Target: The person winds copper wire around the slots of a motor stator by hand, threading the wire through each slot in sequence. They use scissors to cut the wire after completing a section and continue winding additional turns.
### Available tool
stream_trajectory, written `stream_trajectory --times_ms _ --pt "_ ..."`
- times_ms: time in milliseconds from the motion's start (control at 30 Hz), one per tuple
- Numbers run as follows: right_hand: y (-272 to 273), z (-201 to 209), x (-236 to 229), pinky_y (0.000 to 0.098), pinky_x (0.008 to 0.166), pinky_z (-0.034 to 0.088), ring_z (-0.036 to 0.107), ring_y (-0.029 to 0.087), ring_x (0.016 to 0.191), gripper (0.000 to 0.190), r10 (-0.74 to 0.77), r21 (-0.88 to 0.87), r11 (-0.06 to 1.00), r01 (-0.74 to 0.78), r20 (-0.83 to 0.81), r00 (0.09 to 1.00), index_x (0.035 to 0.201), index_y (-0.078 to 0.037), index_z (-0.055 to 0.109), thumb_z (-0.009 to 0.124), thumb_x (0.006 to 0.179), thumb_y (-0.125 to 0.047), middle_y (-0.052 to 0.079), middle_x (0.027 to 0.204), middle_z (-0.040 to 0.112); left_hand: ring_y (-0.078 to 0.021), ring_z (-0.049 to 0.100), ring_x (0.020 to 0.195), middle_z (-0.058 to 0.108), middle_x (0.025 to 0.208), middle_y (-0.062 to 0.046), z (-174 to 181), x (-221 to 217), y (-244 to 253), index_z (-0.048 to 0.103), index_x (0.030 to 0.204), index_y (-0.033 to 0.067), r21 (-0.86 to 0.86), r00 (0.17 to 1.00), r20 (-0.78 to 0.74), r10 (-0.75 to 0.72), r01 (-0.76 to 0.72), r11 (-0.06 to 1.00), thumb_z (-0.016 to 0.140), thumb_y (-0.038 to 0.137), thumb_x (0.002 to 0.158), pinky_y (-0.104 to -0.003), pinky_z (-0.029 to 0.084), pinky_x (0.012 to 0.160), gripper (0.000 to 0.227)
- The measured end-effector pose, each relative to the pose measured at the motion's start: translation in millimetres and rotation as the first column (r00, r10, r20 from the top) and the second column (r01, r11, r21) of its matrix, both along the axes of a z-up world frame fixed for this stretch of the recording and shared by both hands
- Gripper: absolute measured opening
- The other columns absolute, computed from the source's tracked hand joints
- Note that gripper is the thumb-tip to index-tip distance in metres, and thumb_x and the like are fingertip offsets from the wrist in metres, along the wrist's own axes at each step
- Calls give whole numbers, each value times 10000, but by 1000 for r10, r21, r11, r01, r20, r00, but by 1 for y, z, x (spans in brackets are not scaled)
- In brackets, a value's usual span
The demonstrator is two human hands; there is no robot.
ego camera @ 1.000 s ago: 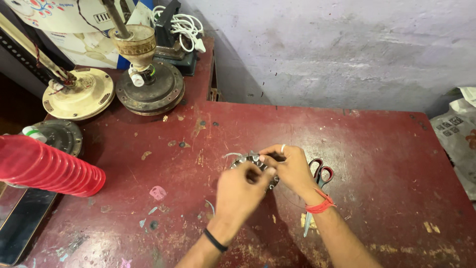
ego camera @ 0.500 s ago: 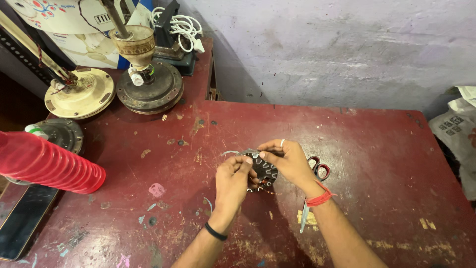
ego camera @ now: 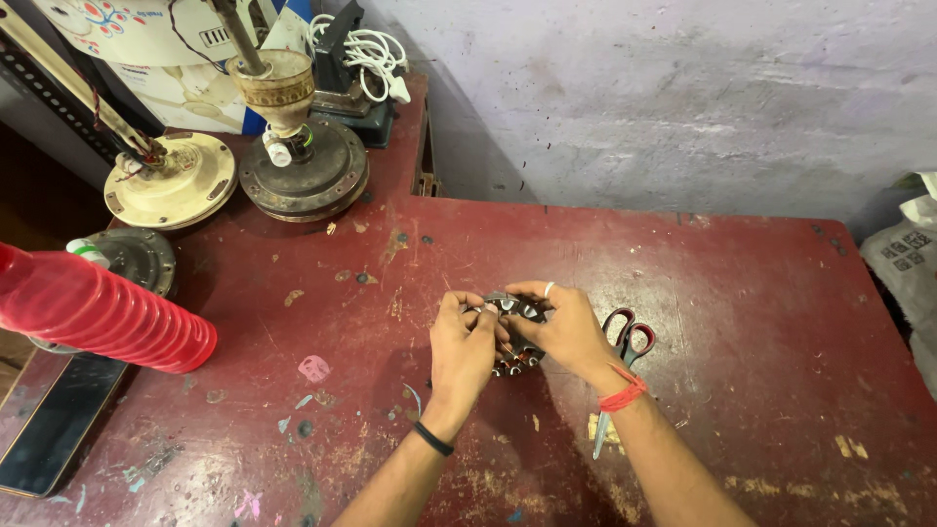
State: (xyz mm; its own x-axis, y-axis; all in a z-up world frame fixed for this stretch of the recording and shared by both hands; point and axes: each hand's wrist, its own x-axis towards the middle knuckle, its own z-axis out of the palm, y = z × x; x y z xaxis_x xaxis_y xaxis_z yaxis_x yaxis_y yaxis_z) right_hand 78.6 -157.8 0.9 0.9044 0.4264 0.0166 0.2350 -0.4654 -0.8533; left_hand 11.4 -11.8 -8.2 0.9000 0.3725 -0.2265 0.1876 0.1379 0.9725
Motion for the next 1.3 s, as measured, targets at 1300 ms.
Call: stream_trajectory --times_ms 1300 --pt "-9 -60 10 322 783 589 713 152 845 339 205 529 842 109 -500 841 1095 45 711 830 782 -1 95 970 762 -95 617 491 660 579 -38 15 -65 6 721 1183 46 108 932 -292 -215 255 961 586 128 958 -284 545 493 275"
